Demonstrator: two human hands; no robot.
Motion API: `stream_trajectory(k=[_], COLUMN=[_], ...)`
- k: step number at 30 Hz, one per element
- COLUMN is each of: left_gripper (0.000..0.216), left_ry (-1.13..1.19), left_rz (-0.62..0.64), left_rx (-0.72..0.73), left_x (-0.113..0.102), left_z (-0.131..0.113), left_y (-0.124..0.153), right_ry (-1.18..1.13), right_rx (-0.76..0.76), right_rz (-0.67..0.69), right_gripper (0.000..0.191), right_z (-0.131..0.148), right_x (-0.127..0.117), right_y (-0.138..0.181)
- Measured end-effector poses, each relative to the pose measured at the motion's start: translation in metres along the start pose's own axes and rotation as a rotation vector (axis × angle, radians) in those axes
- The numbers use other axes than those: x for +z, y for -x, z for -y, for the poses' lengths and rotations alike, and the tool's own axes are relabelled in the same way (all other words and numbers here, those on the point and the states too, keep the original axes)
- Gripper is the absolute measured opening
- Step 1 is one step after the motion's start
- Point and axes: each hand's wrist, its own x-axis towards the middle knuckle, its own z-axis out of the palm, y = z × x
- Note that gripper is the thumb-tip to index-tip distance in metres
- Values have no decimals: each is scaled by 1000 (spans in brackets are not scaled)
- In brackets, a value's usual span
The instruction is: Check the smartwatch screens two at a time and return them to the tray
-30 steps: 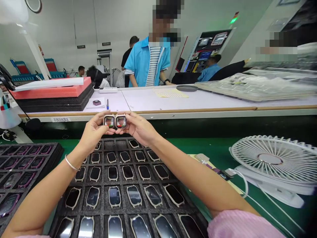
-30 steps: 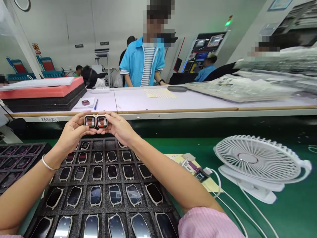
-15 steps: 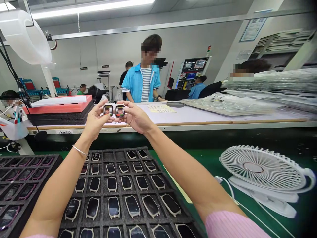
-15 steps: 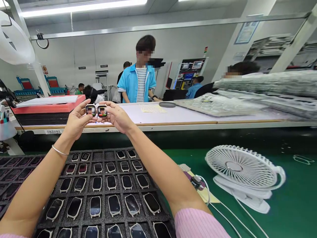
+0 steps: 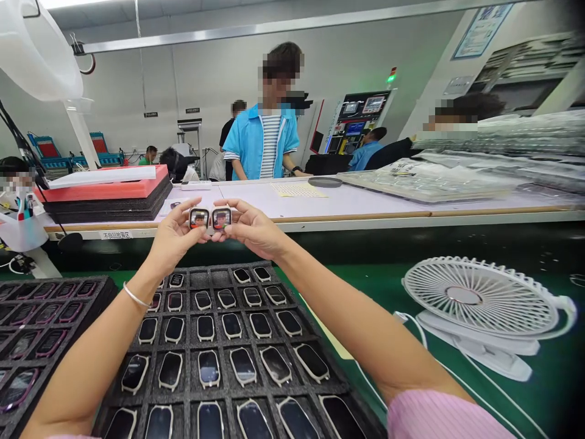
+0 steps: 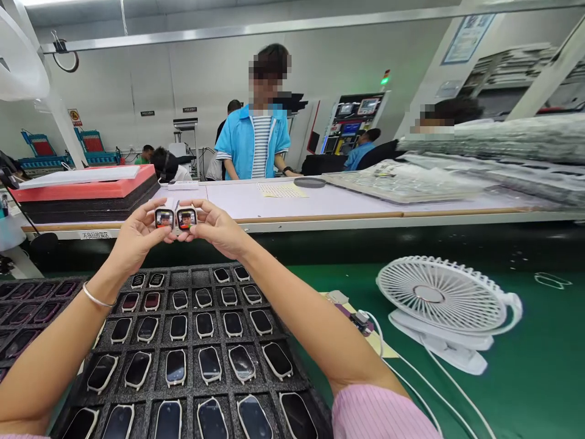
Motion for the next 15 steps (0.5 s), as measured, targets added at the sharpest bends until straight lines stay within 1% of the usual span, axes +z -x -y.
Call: stream_trajectory(k=[5,8,11,15], left_gripper=[60,59,58,52], left_ry=[18,31,36,15], left_rz=[47,54,36,1], left_rx=[-215,-311,-356,-376], left_x=[-4,-5,-4,-1], left_z=[25,41,53,60], left_y=[47,67,78,82], right_ry=[-96,-159,-211,-216], right_rx=[158,223,257,282], right_rz=[-27,-48,-74,-83], right_gripper=[48,46,42,37], right_z=[-35,-56,-71,-81], right_x=[11,16,18,17], right_y=[40,60,71,76])
